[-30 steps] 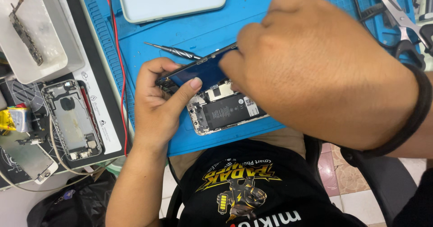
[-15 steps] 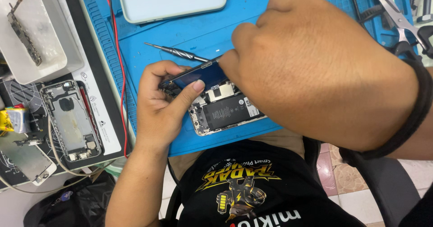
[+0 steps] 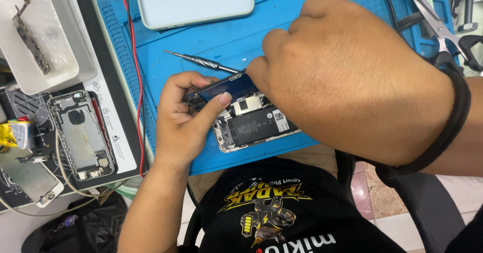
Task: The person pries open a smartphone on a blue repair mat, lifting the screen assembly away from the body. They use a metal pry tool to work around the internal components and disconnect the battery connector, holding the phone steady with the other hand.
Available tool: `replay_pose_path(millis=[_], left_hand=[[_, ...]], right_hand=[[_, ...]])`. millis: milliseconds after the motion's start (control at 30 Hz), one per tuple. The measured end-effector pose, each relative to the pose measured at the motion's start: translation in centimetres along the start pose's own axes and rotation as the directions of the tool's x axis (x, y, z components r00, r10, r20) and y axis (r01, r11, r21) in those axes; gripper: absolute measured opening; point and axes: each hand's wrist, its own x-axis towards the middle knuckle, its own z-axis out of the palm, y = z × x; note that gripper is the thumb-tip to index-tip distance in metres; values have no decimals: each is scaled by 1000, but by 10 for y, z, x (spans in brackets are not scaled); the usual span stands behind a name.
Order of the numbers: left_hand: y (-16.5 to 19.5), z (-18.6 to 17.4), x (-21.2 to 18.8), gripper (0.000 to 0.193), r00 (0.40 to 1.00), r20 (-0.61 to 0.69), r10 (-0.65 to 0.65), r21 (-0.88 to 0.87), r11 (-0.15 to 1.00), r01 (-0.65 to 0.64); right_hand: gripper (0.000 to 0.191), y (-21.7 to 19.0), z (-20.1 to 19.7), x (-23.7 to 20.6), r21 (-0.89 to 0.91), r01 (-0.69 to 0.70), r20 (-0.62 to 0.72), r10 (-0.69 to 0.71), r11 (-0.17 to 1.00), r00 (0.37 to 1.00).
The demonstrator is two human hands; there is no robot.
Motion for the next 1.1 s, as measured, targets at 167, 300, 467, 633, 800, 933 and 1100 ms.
replay_pose_path(millis=[167,300,467,633,800,933,1100], left_hand=[[-1,-1,-1,33,1000,7,5,6,1000,-5],[-3,0,-2,33,999,8,34,30,999,-34],[-5,-2,-1,35,999,-8,39,53,998,-39],[-6,-3,-1,35,1000,-12,10,6,1000,-10],[-8,-6,-2,33,1000,22,20,2,1000,-20],[-9,-5,-3,31,997,63,46,-6,999,-45],[-10,-6,-6,31,993,97,67,14,998,-68]], right_hand=[[11,-2,-2,3,44,12,-75,-9,999,997],[16,5,-1,-17,166,11,-182,20,986,983],[23,0,9,-86,443,-142,-213,258,885,942],[28,-15,47,-162,596,-638,77,757,487,649],[24,-16,124,-195,797,-600,137,988,-69,69],[24,-20,161,-202,803,-580,-109,990,138,85],[27,-9,182,-191,529,-754,-323,914,388,244]])
